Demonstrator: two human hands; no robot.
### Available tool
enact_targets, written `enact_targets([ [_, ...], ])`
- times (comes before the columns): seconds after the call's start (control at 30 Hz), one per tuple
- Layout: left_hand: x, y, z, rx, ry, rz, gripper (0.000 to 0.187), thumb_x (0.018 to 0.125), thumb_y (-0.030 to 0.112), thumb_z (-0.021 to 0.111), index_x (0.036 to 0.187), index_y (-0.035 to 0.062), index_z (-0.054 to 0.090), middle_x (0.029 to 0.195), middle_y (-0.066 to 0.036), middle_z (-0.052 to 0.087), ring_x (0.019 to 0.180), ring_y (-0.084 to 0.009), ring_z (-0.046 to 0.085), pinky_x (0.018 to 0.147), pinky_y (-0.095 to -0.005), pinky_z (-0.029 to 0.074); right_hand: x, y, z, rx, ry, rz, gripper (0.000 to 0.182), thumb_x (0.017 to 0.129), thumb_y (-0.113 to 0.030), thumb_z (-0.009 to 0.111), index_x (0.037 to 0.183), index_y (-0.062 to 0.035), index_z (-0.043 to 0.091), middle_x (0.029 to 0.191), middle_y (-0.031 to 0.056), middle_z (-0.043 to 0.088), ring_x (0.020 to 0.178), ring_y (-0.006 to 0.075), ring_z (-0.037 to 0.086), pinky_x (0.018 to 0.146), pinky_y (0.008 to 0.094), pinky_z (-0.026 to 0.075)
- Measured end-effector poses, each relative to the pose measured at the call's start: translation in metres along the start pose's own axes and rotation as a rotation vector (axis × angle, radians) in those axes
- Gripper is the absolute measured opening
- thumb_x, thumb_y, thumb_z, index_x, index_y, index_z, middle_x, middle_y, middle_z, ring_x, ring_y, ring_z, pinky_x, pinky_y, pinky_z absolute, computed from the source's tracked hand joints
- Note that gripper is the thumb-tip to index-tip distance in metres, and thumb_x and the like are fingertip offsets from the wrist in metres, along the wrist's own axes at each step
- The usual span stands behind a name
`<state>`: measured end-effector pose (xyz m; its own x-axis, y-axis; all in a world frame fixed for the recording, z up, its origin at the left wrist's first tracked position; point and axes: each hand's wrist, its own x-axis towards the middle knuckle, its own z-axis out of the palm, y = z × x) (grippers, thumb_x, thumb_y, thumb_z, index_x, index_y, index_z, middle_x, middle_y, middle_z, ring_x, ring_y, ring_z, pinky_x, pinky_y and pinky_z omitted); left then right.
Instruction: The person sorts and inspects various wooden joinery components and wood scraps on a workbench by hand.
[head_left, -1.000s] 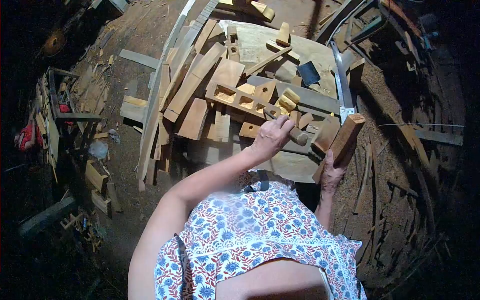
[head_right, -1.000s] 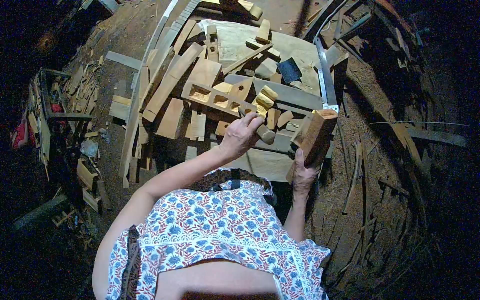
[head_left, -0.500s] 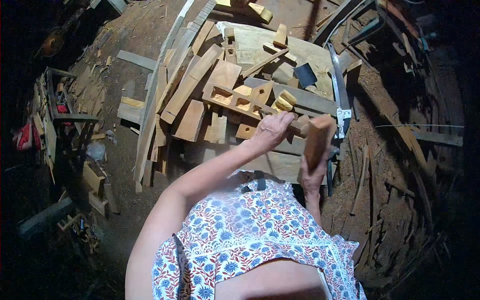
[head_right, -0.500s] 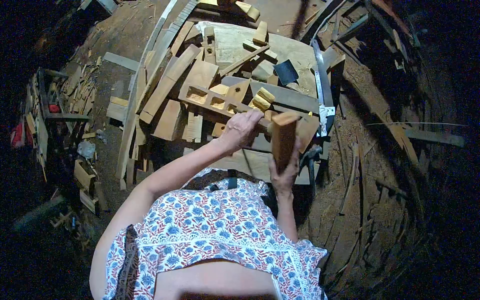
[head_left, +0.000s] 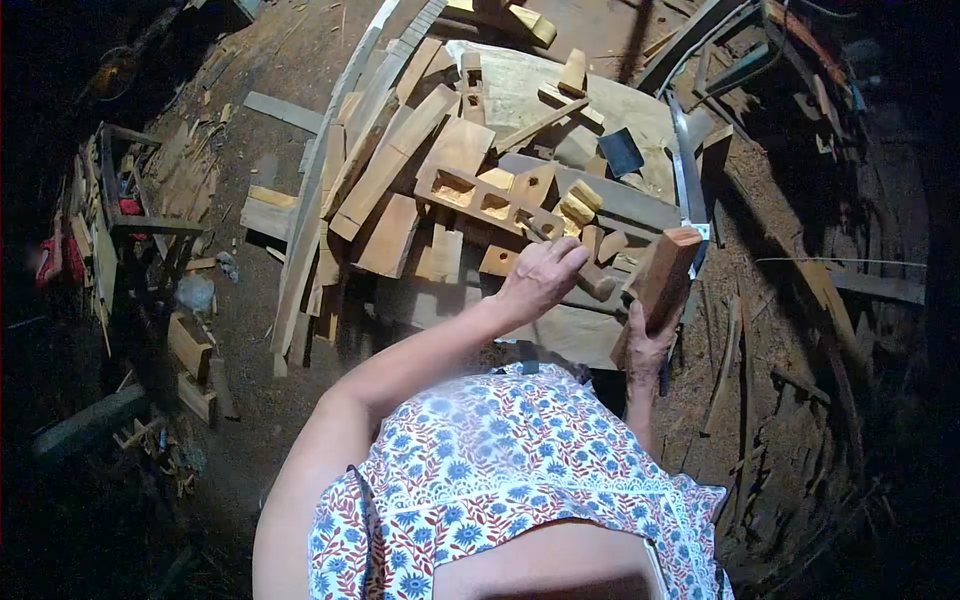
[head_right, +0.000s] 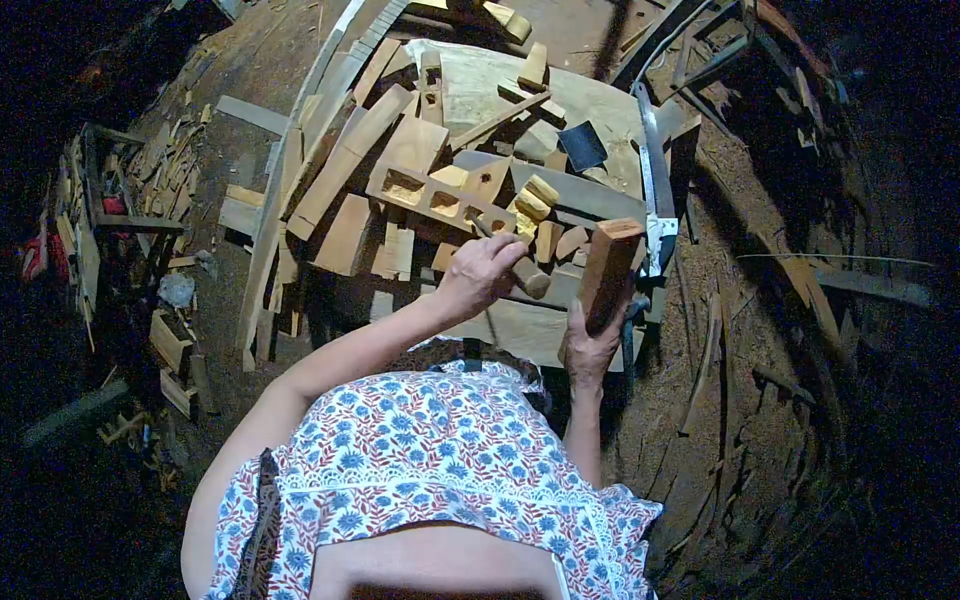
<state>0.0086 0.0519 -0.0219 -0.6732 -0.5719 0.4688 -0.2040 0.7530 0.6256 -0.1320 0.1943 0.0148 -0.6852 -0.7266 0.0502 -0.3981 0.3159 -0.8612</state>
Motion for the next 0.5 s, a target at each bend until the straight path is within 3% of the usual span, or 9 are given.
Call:
enact_targets([
  [0.1,0.000,0.005,-0.020,-0.033,0.109,-0.036,0.045,0.064,0.001,0.065,0.106,0.0066,0.049,0.097,-0.014,0.055,0.083,-0.0325,0.058,0.068,-0.0389,0.046,0.001,0.000,-0.001,-0.017,0.046,-0.006,0.074,0.081,-0.021,0.065,0.140,-0.0029,0.023,0.138,0.0200,0.035,0.124,0.0286,0.039,0.102,0.0371,0.030],
  [0.13,-0.001,0.001,-0.029,-0.092,0.126,-0.133,0.051,0.058,-0.006,0.066,0.107,0.0055,0.052,0.097,-0.013,0.059,0.089,-0.0308,0.059,0.076,-0.0368,0.048,0.000,0.008,-0.003,-0.082,0.040,0.012,0.075,0.081,-0.023,0.064,0.140,-0.0032,0.022,0.137,0.0200,0.036,0.123,0.0288,0.040,0.102,0.0373,0.030],
  [0.2,0.002,-0.009,-0.046,-0.291,0.255,-0.265,0.031,0.072,-0.004,0.064,0.100,0.0044,0.056,0.091,-0.009,0.059,0.082,-0.0184,0.060,0.071,-0.0286,0.048,-0.002,0.011,-0.004,-0.145,0.048,0.040,0.076,0.082,-0.024,0.064,0.141,-0.0035,0.021,0.137,0.0200,0.037,0.122,0.0290,0.040,0.102,0.0374,0.031],
  [0.23,0.009,-0.007,-0.061,-0.229,0.256,-0.426,0.022,0.078,0.000,0.062,0.099,0.0046,0.056,0.088,-0.007,0.060,0.078,-0.0165,0.060,0.066,-0.0285,0.048,-0.002,0.006,-0.004,-0.145,0.033,0.037,0.077,0.082,-0.026,0.064,0.141,-0.0036,0.020,0.136,0.0204,0.038,0.122,0.0293,0.041,0.101,0.0372,0.031],
  [0.3,0.010,-0.026,-0.072,-0.194,0.357,-0.326,0.024,0.080,0.005,0.061,0.102,0.0052,0.052,0.078,-0.012,0.059,0.064,-0.0255,0.061,0.058,-0.0325,0.048,-0.003,0.001,-0.004,-0.144,0.025,0.041,0.078,0.082,-0.027,0.063,0.142,-0.0038,0.019,0.135,0.0209,0.039,0.121,0.0297,0.042,0.101,0.0370,0.031],
  [0.37,0.003,-0.041,-0.074,-0.068,0.263,-0.444,0.022,0.080,0.006,0.060,0.101,0.0053,0.053,0.078,-0.012,0.059,0.066,-0.0253,0.062,0.060,-0.0334,0.049,-0.002,-0.001,-0.001,-0.084,0.017,0.048,0.077,0.082,-0.029,0.064,0.142,-0.0061,0.021,0.139,0.0217,0.034,0.125,0.0306,0.038,0.102,0.0387,0.030],
  [0.4,0.004,-0.046,-0.075,-0.101,0.276,-0.391,0.021,0.080,0.006,0.060,0.100,0.0053,0.053,0.081,-0.013,0.060,0.071,-0.0259,0.063,0.063,-0.0336,0.049,0.000,0.004,-0.001,-0.108,0.014,-0.047,0.077,0.082,-0.029,0.065,0.142,-0.0067,0.021,0.138,0.0214,0.035,0.124,0.0310,0.039,0.102,0.0389,0.031],
  [0.5,0.002,-0.044,-0.076,-0.194,0.213,-0.486,0.017,0.082,0.004,0.058,0.098,0.0039,0.053,0.087,-0.010,0.061,0.078,-0.0204,0.061,0.070,-0.0295,0.047,-0.003,0.004,0.000,-0.093,0.003,0.045,0.077,0.081,-0.028,0.065,0.142,-0.0069,0.021,0.138,0.0208,0.036,0.124,0.0306,0.039,0.102,0.0384,0.031],
])
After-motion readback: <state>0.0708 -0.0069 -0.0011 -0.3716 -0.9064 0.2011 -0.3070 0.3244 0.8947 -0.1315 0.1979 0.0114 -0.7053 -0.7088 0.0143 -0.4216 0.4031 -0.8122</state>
